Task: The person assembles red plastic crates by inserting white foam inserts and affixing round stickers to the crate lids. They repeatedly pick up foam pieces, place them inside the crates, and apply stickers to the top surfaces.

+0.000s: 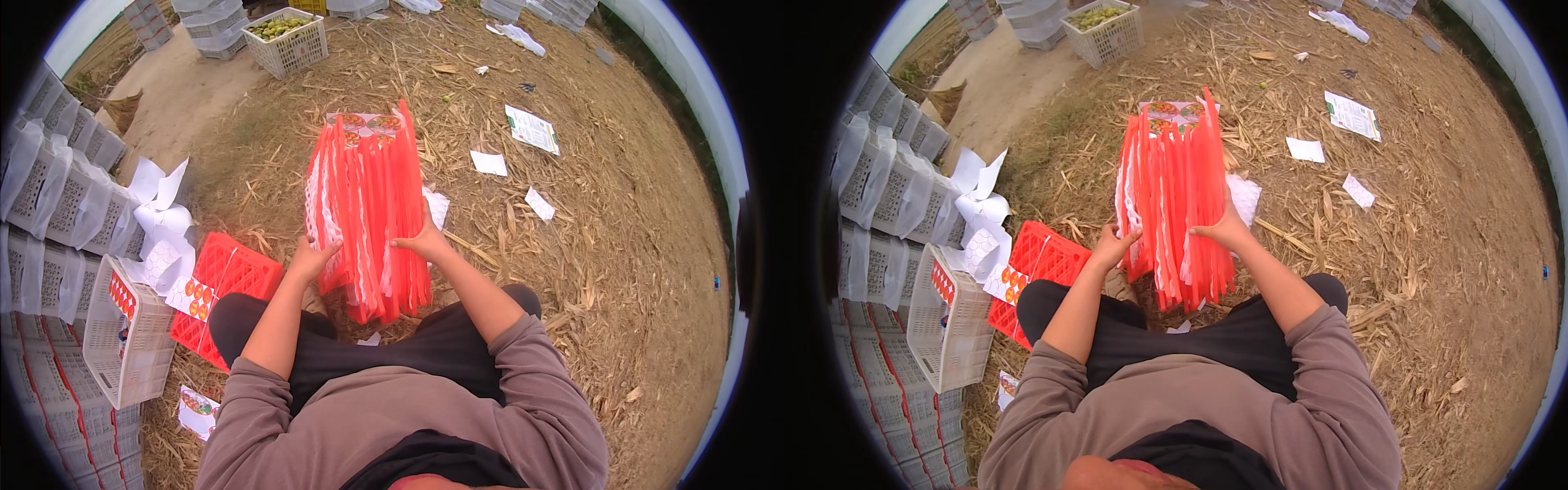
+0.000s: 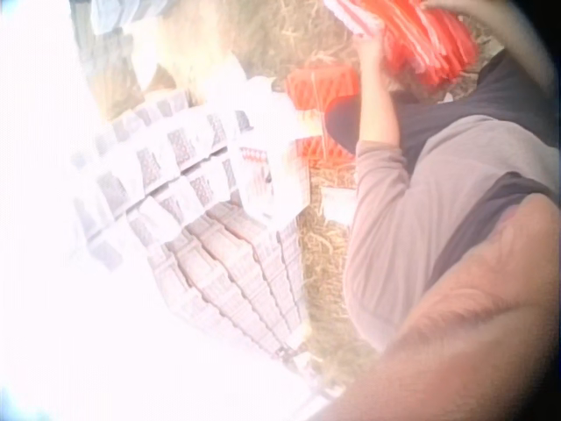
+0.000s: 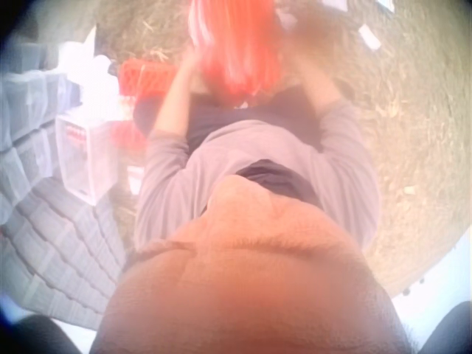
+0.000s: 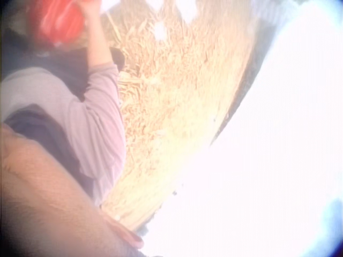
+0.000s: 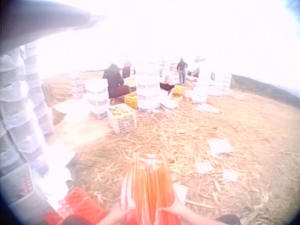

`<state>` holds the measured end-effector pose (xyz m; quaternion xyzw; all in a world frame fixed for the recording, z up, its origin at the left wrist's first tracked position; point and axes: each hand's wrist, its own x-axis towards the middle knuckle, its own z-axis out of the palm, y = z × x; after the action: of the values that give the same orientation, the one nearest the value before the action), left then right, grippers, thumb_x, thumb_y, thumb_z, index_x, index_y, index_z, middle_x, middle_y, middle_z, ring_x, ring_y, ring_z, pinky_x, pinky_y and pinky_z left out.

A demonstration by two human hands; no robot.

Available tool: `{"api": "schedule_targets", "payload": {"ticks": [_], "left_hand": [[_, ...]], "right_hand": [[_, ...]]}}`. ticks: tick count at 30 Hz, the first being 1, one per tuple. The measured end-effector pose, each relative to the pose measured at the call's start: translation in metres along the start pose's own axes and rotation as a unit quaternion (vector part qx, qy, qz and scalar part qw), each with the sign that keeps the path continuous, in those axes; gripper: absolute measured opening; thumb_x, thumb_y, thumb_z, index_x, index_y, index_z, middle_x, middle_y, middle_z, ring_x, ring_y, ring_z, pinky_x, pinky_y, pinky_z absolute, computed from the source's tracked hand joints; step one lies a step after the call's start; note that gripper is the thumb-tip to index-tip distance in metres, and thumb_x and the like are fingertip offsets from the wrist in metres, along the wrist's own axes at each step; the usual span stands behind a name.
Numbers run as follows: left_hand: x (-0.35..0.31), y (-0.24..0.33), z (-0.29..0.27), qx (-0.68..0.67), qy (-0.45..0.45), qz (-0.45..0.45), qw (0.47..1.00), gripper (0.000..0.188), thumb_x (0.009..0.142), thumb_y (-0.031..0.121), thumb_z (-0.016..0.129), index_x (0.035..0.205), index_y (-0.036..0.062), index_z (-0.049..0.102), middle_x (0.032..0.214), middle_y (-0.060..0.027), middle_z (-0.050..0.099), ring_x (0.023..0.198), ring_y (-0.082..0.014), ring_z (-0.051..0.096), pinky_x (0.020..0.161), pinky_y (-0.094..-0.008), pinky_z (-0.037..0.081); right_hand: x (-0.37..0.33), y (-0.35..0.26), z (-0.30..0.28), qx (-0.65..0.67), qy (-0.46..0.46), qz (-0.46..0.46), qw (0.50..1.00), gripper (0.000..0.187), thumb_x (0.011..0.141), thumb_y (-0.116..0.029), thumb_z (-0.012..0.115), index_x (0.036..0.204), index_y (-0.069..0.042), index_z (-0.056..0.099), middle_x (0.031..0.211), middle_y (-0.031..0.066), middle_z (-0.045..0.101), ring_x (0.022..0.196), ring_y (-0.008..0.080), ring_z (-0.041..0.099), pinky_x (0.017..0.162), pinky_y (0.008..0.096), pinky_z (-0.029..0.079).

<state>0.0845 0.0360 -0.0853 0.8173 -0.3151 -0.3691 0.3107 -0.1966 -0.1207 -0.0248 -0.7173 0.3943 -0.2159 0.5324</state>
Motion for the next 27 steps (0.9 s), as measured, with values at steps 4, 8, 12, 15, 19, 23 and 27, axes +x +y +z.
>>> {"api": "schedule_targets", "payload": {"ticks": [4, 8, 12, 15, 19, 23, 27], "left_hand": [[0.001, 0.005, -0.014, -0.054, -0.013, 0.068, 0.996, 0.107, 0.081, 0.044, 0.084, 0.159, -0.0088, 0.033, 0.153, -0.0292, 0.052, 0.142, -0.0386, 0.053, 0.118, -0.0447, 0.041], [0.005, 0.005, -0.023, -0.384, -0.102, -0.074, 0.915, 0.101, 0.083, 0.035, 0.085, 0.161, -0.0019, 0.033, 0.150, -0.0200, 0.056, 0.136, -0.0299, 0.057, 0.116, -0.0433, 0.043], [0.012, -0.005, -0.006, -0.151, -0.040, 0.054, 0.986, 0.090, 0.090, 0.050, 0.084, 0.156, 0.0036, 0.043, 0.146, -0.0174, 0.060, 0.133, -0.0263, 0.060, 0.109, -0.0452, 0.050], [0.019, -0.014, -0.012, -0.094, -0.040, 0.011, 0.995, 0.088, 0.090, 0.047, 0.085, 0.154, 0.0024, 0.044, 0.142, -0.0167, 0.063, 0.130, -0.0258, 0.062, 0.107, -0.0449, 0.052], [0.005, -0.015, -0.017, -0.253, -0.119, -0.010, 0.960, 0.089, 0.088, 0.042, 0.088, 0.152, 0.0010, 0.043, 0.138, -0.0159, 0.065, 0.124, -0.0270, 0.066, 0.103, -0.0442, 0.056], [-0.017, -0.012, -0.005, -0.185, -0.069, 0.060, 0.978, 0.092, 0.082, 0.029, 0.094, 0.149, -0.0026, 0.041, 0.137, -0.0175, 0.065, 0.120, -0.0287, 0.068, 0.101, -0.0443, 0.057], [-0.013, -0.015, 0.003, -0.132, -0.005, 0.092, 0.987, 0.097, 0.074, 0.020, 0.099, 0.147, -0.0049, 0.040, 0.136, -0.0195, 0.064, 0.120, -0.0288, 0.068, 0.102, -0.0433, 0.057]], "right_hand": [[-0.003, 0.018, 0.011, 0.005, 0.020, 0.008, 1.000, 0.146, 0.072, -0.022, 0.100, 0.168, -0.002, -0.008, 0.164, 0.0237, 0.042, 0.149, 0.0304, 0.047, 0.124, 0.0409, 0.038], [-0.001, 0.034, 0.015, 0.058, 0.004, 0.029, 0.998, 0.135, 0.073, -0.014, 0.097, 0.167, 0.003, 0.001, 0.161, 0.0244, 0.044, 0.148, 0.0303, 0.048, 0.123, 0.0408, 0.038], [-0.001, 0.030, 0.026, -0.063, 0.018, -0.019, 0.998, 0.121, 0.075, -0.014, 0.092, 0.165, 0.007, 0.014, 0.158, 0.0259, 0.047, 0.146, 0.0324, 0.050, 0.122, 0.0400, 0.039], [-0.006, 0.016, 0.028, -0.074, 0.036, 0.011, 0.997, 0.116, 0.076, -0.021, 0.091, 0.164, 0.007, 0.021, 0.157, 0.0282, 0.047, 0.147, 0.0357, 0.049, 0.123, 0.0406, 0.038], [-0.018, 0.005, 0.031, -0.060, 0.015, 0.038, 0.997, 0.113, 0.077, -0.031, 0.089, 0.163, 0.005, 0.025, 0.157, 0.0308, 0.046, 0.150, 0.0402, 0.044, 0.123, 0.0423, 0.038], [-0.030, 0.004, 0.044, -0.123, 0.012, 0.046, 0.991, 0.117, 0.079, -0.042, 0.088, 0.166, 0.003, 0.022, 0.161, 0.0310, 0.040, 0.150, 0.0417, 0.044, 0.121, 0.0447, 0.041], [-0.040, -0.001, 0.041, -0.234, -0.016, 0.068, 0.970, 0.121, 0.079, -0.051, 0.088, 0.166, 0.000, 0.022, 0.166, 0.0298, 0.031, 0.150, 0.0438, 0.042, 0.121, 0.0480, 0.041]]}}
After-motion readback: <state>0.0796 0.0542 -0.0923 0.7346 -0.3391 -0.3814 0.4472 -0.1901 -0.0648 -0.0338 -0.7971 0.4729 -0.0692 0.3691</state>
